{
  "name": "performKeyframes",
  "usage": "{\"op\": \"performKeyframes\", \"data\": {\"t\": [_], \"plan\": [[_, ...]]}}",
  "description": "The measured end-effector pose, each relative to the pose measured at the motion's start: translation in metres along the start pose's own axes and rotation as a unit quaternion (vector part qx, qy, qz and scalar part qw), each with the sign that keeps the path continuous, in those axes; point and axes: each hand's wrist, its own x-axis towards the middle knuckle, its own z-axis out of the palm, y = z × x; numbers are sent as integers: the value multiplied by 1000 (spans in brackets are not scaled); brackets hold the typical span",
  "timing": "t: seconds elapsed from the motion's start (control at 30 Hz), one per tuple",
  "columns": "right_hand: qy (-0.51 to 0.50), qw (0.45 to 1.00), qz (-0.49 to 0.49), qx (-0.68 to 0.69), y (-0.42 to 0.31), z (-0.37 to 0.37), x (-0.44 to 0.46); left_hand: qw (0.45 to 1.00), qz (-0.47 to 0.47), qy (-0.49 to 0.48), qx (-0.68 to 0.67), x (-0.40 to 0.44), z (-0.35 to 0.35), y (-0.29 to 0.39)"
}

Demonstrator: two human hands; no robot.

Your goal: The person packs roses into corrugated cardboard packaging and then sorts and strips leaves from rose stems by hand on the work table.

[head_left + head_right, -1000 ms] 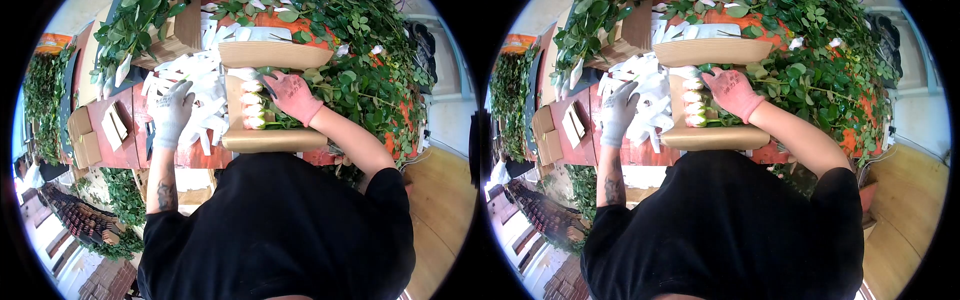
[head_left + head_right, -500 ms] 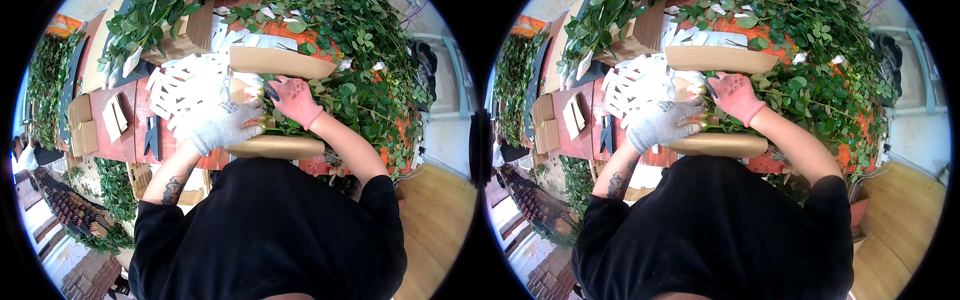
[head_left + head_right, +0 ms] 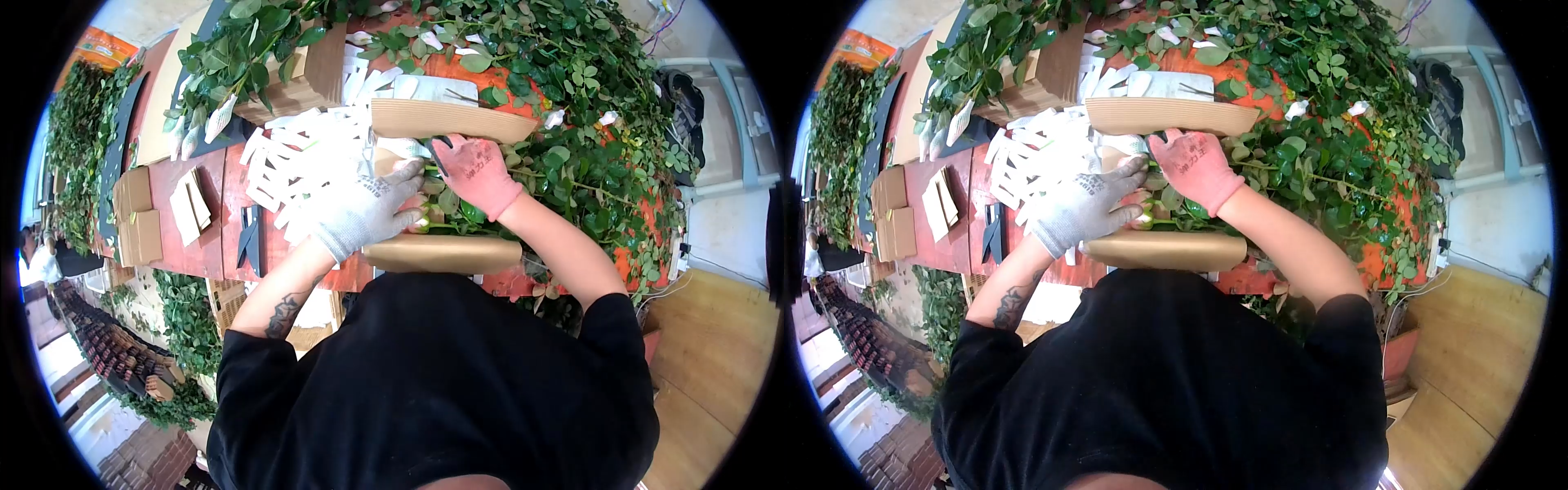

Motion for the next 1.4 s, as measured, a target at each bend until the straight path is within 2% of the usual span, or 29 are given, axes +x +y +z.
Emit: {"op": "performKeyframes", "data": {"t": [0.07, 0.13, 0.27, 0.33, 0.4, 0.43, 0.47, 0.5, 0.53, 0.57, 0.6, 0.63, 0.67, 0.7, 0.77, 0.8, 0.9, 0.97, 1.03, 1.1, 1.17, 1.2, 1.27, 1.3, 1.33, 1.4], "plan": [[-116, 991, 3, -64, -4, -3, 8, 999, -24, -26, -23, 1, -2, 4], [-108, 991, -5, -74, -7, 4, 9, 997, -46, -49, -44, 3, -2, 2], [-67, 992, -43, -100, 3, 19, 7, 999, -17, -45, -12, 5, -1, 1], [-75, 991, -30, -103, 4, 23, 5, 998, -20, -51, -16, 4, 0, 0], [-80, 991, -15, -106, 3, 21, 6, 997, -5, 5, -82, 3, 7, -8], [-110, 988, -7, -105, 3, 15, 8, 997, -3, 0, -79, 4, 6, -11], [-140, 985, 2, -103, 2, 12, 8, 988, 7, 42, -148, 4, 3, -16], [-137, 986, 11, -99, 2, 16, 7, 973, 16, 81, -214, 5, 0, -22], [-110, 986, -12, -123, 4, 22, 4, 975, 20, 71, -209, 3, 7, -34], [-84, 985, -34, -148, 6, 28, 2, 933, -123, 126, -314, -1, 22, -51], [-82, 986, -24, -146, 8, 34, 2, 856, -263, 178, -408, -1, 29, -61], [-23, 988, -40, -148, 9, 37, 4, 859, -261, 172, -406, 4, 28, -60], [35, 986, -58, -150, 10, 37, 4, 881, -255, 193, -348, 10, 29, -58], [33, 986, -57, -151, 9, 36, 2, 899, -248, 215, -290, 14, 28, -56], [-90, 991, 2, -103, 2, 22, 6, 908, -258, 197, -266, 23, 21, -54], [-90, 991, 3, -104, 2, 23, 6, 916, -266, 179, -240, 27, 18, -54], [-52, 991, -12, -120, 7, 34, 2, 905, -236, 201, -290, 33, 34, -69], [33, 988, -61, -142, 11, 43, 0, 894, -239, 212, -315, 33, 36, -66], [1, 991, -45, -125, 10, 41, -2, 884, -239, 220, -337, 31, 37, -67], [-30, 993, -22, -110, 9, 42, -2, 870, -200, 250, -376, 24, 38, -77], [-40, 979, -44, -196, 10, 52, -4, 899, -191, 262, -295, 7, 32, -88], [-40, 979, -32, -195, 9, 47, -3, 894, -204, 302, -262, -4, 35, -106], [-41, 994, -9, -98, 3, 26, 2, 927, -286, 209, -121, -34, 11, -119], [-91, 993, 10, -77, 0, 22, 4, 944, -269, 189, 11, -53, 9, -129], [-87, 993, 14, -76, 2, 26, 4, 924, -352, 146, -43, -50, -25, -75], [-75, 992, -16, -96, 5, 39, 1, 976, -177, 126, 11, -50, -31, -67]]}}
